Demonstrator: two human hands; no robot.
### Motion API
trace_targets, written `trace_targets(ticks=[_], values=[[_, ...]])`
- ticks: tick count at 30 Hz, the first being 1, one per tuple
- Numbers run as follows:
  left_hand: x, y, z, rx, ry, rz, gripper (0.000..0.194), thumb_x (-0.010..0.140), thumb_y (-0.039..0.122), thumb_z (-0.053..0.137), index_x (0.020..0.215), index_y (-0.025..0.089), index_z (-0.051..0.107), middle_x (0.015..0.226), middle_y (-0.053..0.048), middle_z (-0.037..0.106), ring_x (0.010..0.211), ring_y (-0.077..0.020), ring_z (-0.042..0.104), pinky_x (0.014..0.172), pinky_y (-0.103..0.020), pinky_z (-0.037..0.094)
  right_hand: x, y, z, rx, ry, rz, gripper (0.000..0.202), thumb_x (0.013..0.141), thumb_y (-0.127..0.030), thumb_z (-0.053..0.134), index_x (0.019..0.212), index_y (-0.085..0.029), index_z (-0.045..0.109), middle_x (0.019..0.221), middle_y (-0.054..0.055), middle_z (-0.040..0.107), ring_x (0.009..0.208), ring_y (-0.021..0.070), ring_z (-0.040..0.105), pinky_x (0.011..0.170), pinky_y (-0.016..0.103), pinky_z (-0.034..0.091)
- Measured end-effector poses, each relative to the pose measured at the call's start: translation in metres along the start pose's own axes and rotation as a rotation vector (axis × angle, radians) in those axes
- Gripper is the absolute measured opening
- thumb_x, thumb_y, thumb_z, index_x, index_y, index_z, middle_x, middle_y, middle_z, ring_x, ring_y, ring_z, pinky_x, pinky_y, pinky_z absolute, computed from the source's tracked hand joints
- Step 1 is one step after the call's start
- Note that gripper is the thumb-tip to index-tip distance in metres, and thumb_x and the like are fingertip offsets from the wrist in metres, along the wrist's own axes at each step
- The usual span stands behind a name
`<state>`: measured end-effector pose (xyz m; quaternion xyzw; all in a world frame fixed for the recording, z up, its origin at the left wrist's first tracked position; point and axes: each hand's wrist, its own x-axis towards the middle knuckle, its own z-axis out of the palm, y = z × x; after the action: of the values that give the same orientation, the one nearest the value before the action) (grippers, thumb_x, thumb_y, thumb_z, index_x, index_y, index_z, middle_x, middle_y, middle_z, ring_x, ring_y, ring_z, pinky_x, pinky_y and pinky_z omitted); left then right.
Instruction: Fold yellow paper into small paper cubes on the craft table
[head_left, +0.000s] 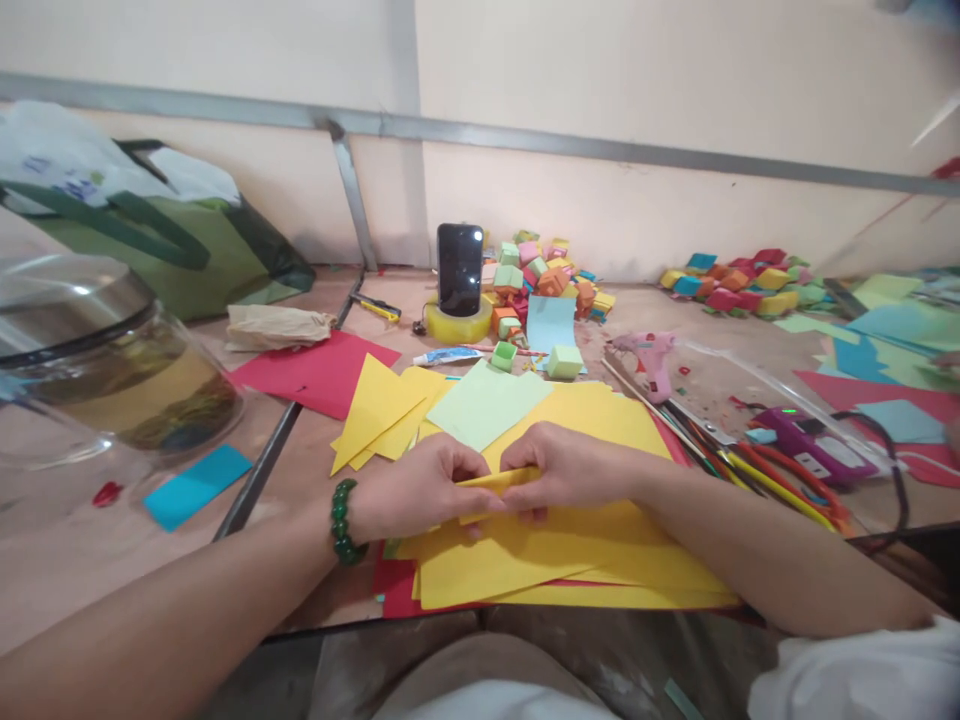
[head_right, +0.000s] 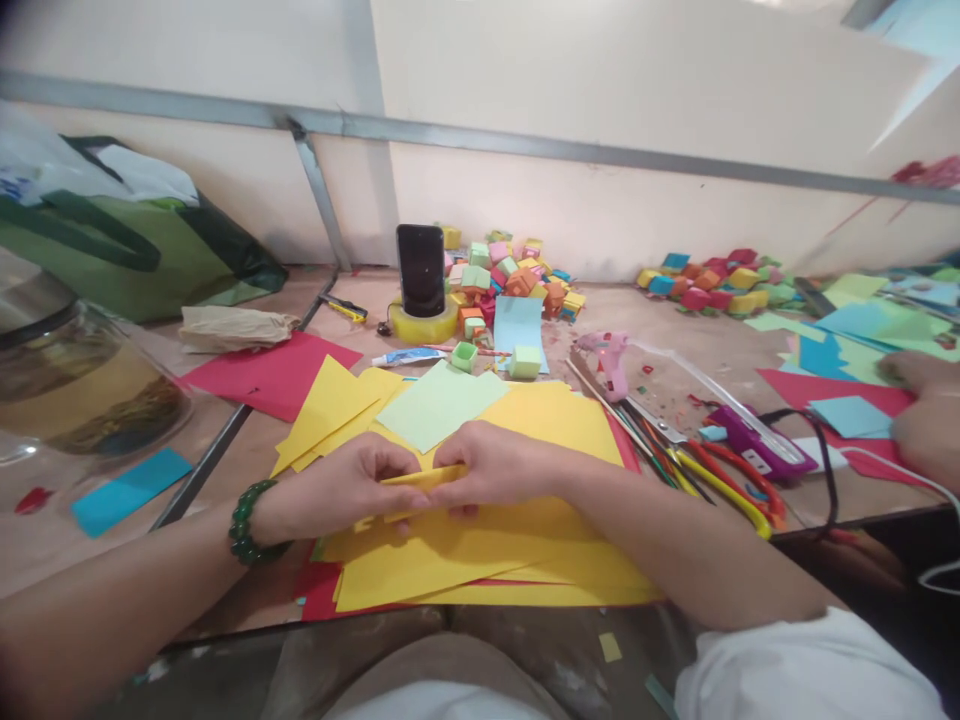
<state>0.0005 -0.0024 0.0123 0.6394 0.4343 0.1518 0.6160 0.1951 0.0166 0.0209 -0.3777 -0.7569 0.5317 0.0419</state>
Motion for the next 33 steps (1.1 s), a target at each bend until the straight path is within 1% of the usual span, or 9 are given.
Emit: trace_targets(ticks=[2,5,8,12,17,20,23,30,33], values=[[0.001,-0.002,-0.003,-0.045,0.055,0.015,0.025,0.062,0.035,0.071,0.053,0.015,0.058,0.047,0.003,0.059,0.041,-0.0078,0.051,0.039,-0.015,0.033,-0.002,0.002,-0.008,0.101,0.031,-0.058,0.025,0.074,-0.038,0.069,0.071,-0.013,0.064,0.061,-0.001,0.066,0.052,0.0094,0.062,0.050,0.017,0.044],[0.005,-0.008,-0.009,-0.188,0.213,0.113,0.027,0.062,0.038,0.075,0.059,0.014,0.063,0.052,0.002,0.062,0.048,-0.0079,0.054,0.047,-0.016,0.041,-0.005,0.005,-0.024,0.330,0.120,-0.152,0.034,0.065,-0.039,0.077,0.086,-0.013,0.066,0.076,0.003,0.071,0.066,0.0133,0.068,0.060,0.021,0.051],[0.008,-0.013,-0.011,-0.356,0.295,0.160,0.032,0.061,0.043,0.078,0.067,0.014,0.066,0.063,0.001,0.064,0.054,-0.0079,0.057,0.057,-0.018,0.048,-0.003,0.005,-0.028,0.462,0.205,-0.208,0.038,0.060,-0.037,0.081,0.086,-0.013,0.067,0.081,0.004,0.071,0.069,0.0135,0.068,0.064,0.023,0.054],[0.008,-0.013,-0.010,-0.380,0.318,0.148,0.035,0.058,0.043,0.081,0.066,0.013,0.066,0.056,0.004,0.057,0.054,-0.0082,0.059,0.056,-0.017,0.047,0.003,0.002,-0.016,0.497,0.306,-0.241,0.031,0.064,-0.037,0.078,0.080,-0.013,0.068,0.069,0.001,0.069,0.055,0.0091,0.064,0.054,0.019,0.051],[0.007,-0.010,-0.007,-0.367,0.307,0.151,0.037,0.057,0.046,0.082,0.069,0.013,0.069,0.061,0.003,0.061,0.053,-0.0066,0.058,0.052,-0.014,0.044,0.006,0.001,-0.007,0.566,0.330,-0.353,0.025,0.061,-0.029,0.078,0.077,-0.013,0.068,0.066,-0.001,0.066,0.061,0.0097,0.063,0.057,0.022,0.055],[0.007,-0.010,-0.006,-0.356,0.290,0.142,0.037,0.058,0.047,0.082,0.073,0.014,0.071,0.064,0.002,0.063,0.055,-0.0072,0.058,0.055,-0.016,0.046,0.007,0.002,-0.006,0.568,0.359,-0.330,0.022,0.062,-0.027,0.075,0.077,-0.013,0.068,0.063,-0.001,0.066,0.055,0.0089,0.062,0.055,0.021,0.054],[0.007,-0.008,-0.004,-0.335,0.294,0.142,0.038,0.057,0.048,0.081,0.070,0.014,0.070,0.061,0.002,0.061,0.055,-0.0076,0.056,0.056,-0.017,0.048,0.007,0.004,-0.006,0.563,0.395,-0.282,0.021,0.061,-0.024,0.072,0.078,-0.012,0.069,0.059,-0.001,0.067,0.049,0.0088,0.062,0.051,0.020,0.052],[0.005,-0.003,-0.004,-0.143,0.423,0.187,0.041,0.059,0.053,0.078,0.064,0.014,0.065,0.058,0.001,0.061,0.053,-0.0110,0.058,0.054,-0.021,0.046,0.007,0.004,-0.011,0.570,0.480,-0.153,0.014,0.058,-0.023,0.065,0.068,-0.012,0.067,0.054,0.000,0.068,0.042,0.0103,0.063,0.042,0.016,0.045],[0.005,-0.006,-0.005,-0.063,0.435,0.197,0.041,0.062,0.053,0.075,0.061,0.014,0.062,0.055,0.000,0.060,0.052,-0.0127,0.058,0.052,-0.022,0.044,0.006,0.006,-0.018,0.535,0.517,-0.108,0.010,0.057,-0.019,0.064,0.064,-0.012,0.065,0.053,0.000,0.068,0.043,0.0106,0.063,0.042,0.016,0.046]])
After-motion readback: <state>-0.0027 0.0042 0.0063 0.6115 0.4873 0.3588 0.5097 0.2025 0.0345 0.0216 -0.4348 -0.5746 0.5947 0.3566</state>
